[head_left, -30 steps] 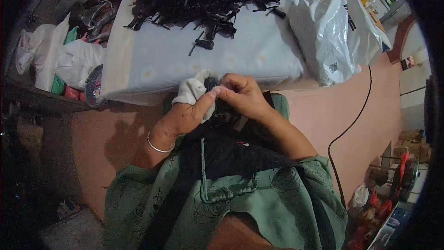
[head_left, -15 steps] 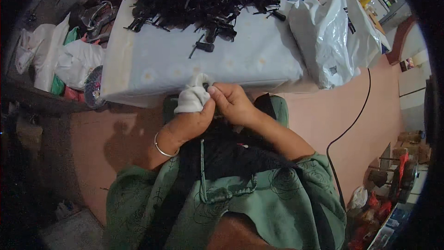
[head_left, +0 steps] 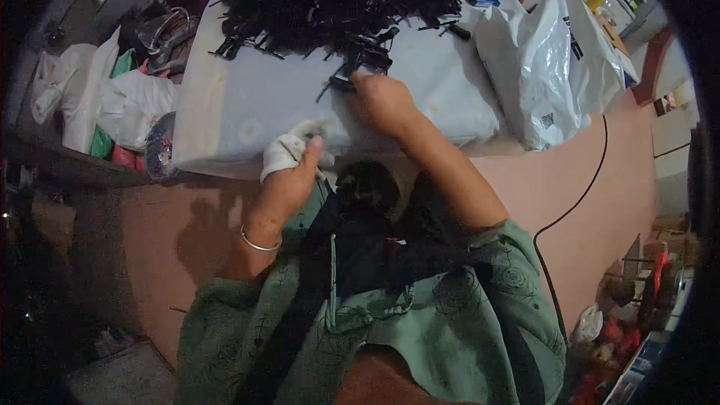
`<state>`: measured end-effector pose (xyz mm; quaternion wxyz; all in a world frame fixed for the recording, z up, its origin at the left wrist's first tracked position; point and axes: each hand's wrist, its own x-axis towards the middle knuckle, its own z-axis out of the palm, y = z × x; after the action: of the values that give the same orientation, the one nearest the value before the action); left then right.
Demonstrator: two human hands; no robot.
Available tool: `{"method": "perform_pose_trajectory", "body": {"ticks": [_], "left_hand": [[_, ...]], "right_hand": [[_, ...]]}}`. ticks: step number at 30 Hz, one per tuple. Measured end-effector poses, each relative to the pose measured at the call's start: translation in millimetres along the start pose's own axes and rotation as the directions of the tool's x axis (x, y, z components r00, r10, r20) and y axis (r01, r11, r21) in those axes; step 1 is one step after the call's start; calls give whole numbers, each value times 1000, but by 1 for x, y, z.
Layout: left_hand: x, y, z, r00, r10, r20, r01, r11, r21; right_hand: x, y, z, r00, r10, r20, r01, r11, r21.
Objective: Cleaning small black components with a cloth and placing them into a bowl.
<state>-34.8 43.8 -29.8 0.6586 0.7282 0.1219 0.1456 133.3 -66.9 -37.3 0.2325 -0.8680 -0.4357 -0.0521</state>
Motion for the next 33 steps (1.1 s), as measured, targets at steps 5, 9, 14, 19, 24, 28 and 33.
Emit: {"method": "perform_pose_trajectory", "body": {"ticks": [5, 9, 14, 19, 24, 28, 33], "left_hand": [[8, -23, -20, 958, -284, 42, 276, 870, -409], [6, 11, -6, 849, -321, 420, 529, 513, -676], [4, 3, 14, 979, -138, 147, 191, 873, -448], [-6, 20, 24, 990, 128, 61, -124, 990, -61], [-15, 31, 30, 986, 25, 162, 0, 989, -148], [-11, 27, 32, 995, 69, 76, -62, 995, -82], [-9, 15, 31, 915, 397, 77, -392, 826, 405]], "right_hand": [[-39, -16, -23, 991, -81, -106, 120, 891, 438], [-59, -27, -45, 923, -385, -18, 374, 883, 283], [-68, -34, -52, 940, -329, -90, 319, 755, 572], [-77, -54, -39, 983, -23, -185, 139, 750, 647], [-77, -47, -28, 978, 205, 48, -138, 454, 880], [-80, -41, -41, 995, 33, 92, -94, 579, 810], [-85, -42, -30, 992, 23, 121, -106, 662, 742]]}}
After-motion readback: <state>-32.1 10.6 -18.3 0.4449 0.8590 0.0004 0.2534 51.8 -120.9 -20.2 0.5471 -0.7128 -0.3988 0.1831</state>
